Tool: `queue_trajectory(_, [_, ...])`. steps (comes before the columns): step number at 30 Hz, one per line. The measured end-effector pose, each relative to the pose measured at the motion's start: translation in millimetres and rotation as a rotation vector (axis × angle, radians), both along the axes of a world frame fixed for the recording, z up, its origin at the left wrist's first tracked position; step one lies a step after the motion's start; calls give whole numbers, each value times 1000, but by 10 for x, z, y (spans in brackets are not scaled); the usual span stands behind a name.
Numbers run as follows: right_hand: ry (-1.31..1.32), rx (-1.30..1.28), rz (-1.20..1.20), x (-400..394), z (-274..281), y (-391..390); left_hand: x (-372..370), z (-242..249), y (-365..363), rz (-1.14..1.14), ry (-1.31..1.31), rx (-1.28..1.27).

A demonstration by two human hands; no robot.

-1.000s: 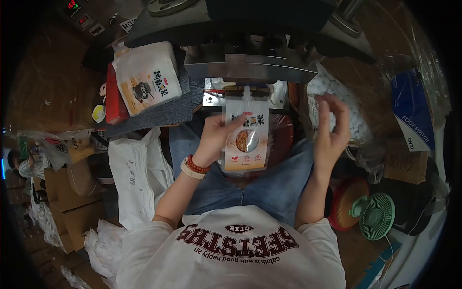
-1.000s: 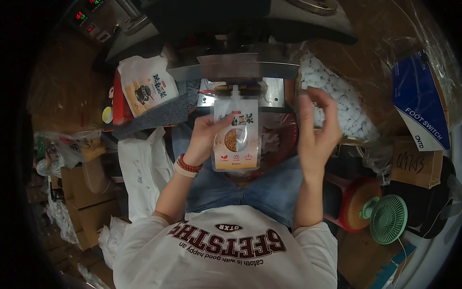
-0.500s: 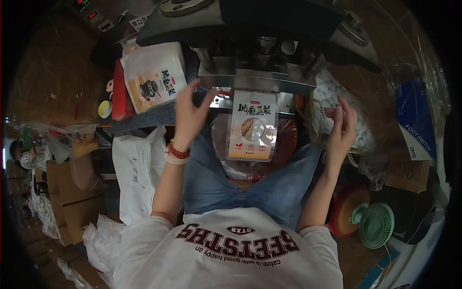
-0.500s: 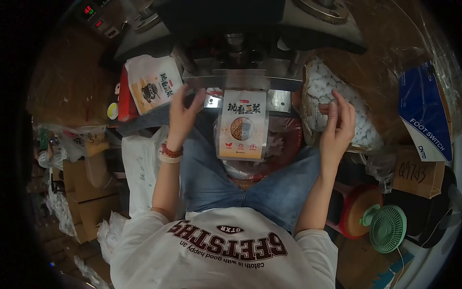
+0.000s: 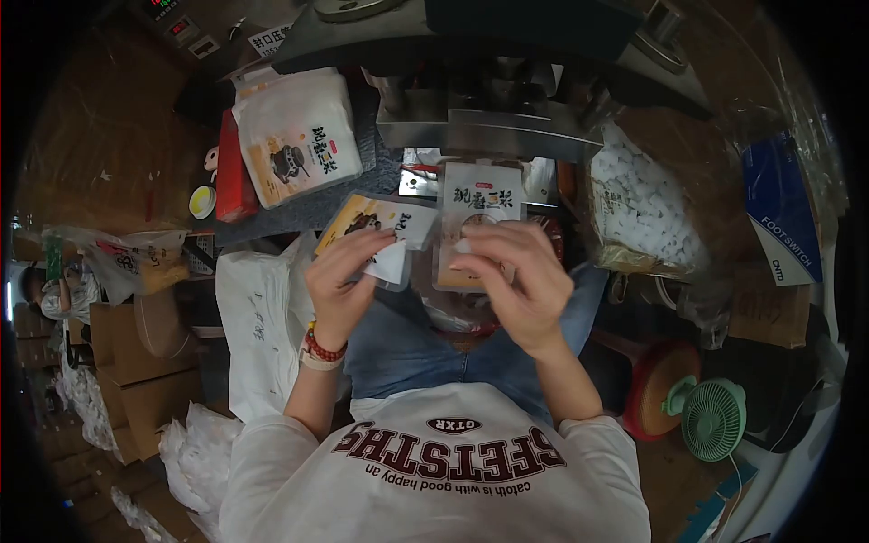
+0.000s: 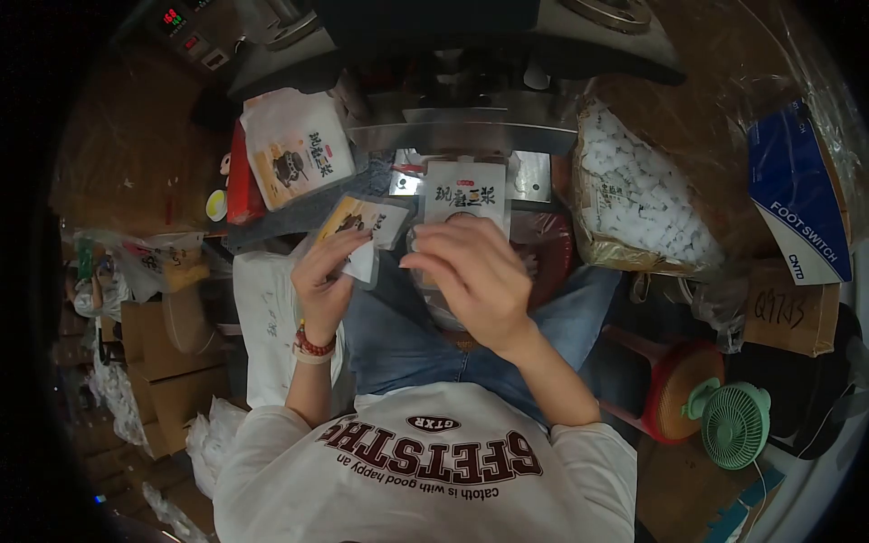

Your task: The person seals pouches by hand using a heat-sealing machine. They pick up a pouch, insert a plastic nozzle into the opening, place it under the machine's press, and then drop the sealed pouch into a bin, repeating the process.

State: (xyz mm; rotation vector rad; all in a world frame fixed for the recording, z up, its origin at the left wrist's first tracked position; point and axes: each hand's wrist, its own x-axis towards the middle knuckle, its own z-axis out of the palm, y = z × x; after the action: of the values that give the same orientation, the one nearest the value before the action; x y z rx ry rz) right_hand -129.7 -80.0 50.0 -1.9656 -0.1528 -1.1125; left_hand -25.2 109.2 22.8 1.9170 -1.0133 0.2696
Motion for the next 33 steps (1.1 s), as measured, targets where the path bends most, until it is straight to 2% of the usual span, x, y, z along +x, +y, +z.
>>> queue_trajectory(3, [-21,-46,125,16,-18,66,-96,169,-96,-102,-125,62])
queue_trajectory(4, [-18,-49,125,-8,9,54,-83,185,-111,-196,-88,12])
queue_trajectory(5, [-30,-4,181,-41,56,19,-106,210,-136,-198,-88,7])
queue_trajectory(7, [-38,39,229,-87,66,-54,-193,245,-223,-278,81,-41])
queue_trajectory(8, [79,73,138,-96,31,-92,-217,181,-279,-283,84,-43])
queue_trajectory(10, [218,77,-77,-73,9,-168,-220,-77,-441,-209,741,43])
queue_trajectory(12, [157,181,-147,-103,-8,-373,-133,-258,-686,-210,770,-68])
queue_trajectory(14, [246,120,-373,-236,31,-684,-30,-350,-838,-182,1207,-232])
queue_trajectory(15, [327,63,-498,-302,81,-831,22,-283,-917,-206,1293,-286])
queue_trajectory(16, [330,62,-497,-311,60,-974,77,-281,-984,-205,1296,-287])
queue_trajectory(18, [409,-435,-785,-220,-65,-1286,177,-264,-1078,-241,1380,-407])
queue_trajectory(19, [519,-518,-819,-161,-213,-1410,196,-268,-1088,-240,1374,-409])
queue_trajectory(20, [514,-515,-818,-161,-356,-1450,211,-289,-1091,-238,1386,-383])
queue_trajectory(22, [746,-194,-765,-115,-431,-1451,251,-294,-1112,-233,1409,-337])
queue_trajectory(24, [716,-205,-743,-127,-440,-1437,243,-236,-1065,-226,1420,-323])
queue_trajectory(26, [673,-223,-735,-133,-433,-1444,318,-126,-984,-187,1172,16])
queue_trajectory(28, [666,-327,-717,-135,-433,-1464,590,-337,-728,-32,708,-30])
queue_trajectory(30, [695,-300,-720,-133,-415,-1472,748,-198,-423,513,-260,383])
queue_trajectory(31, [728,-279,-720,-133,-411,-1480,849,-344,-235,588,-226,549])
queue_trajectory(32, [725,-276,-715,-145,-421,-1500,848,-390,-68,592,-229,551])
queue_trajectory(33, [686,-353,-731,-157,-426,-1543,786,-420,98,387,-230,620])
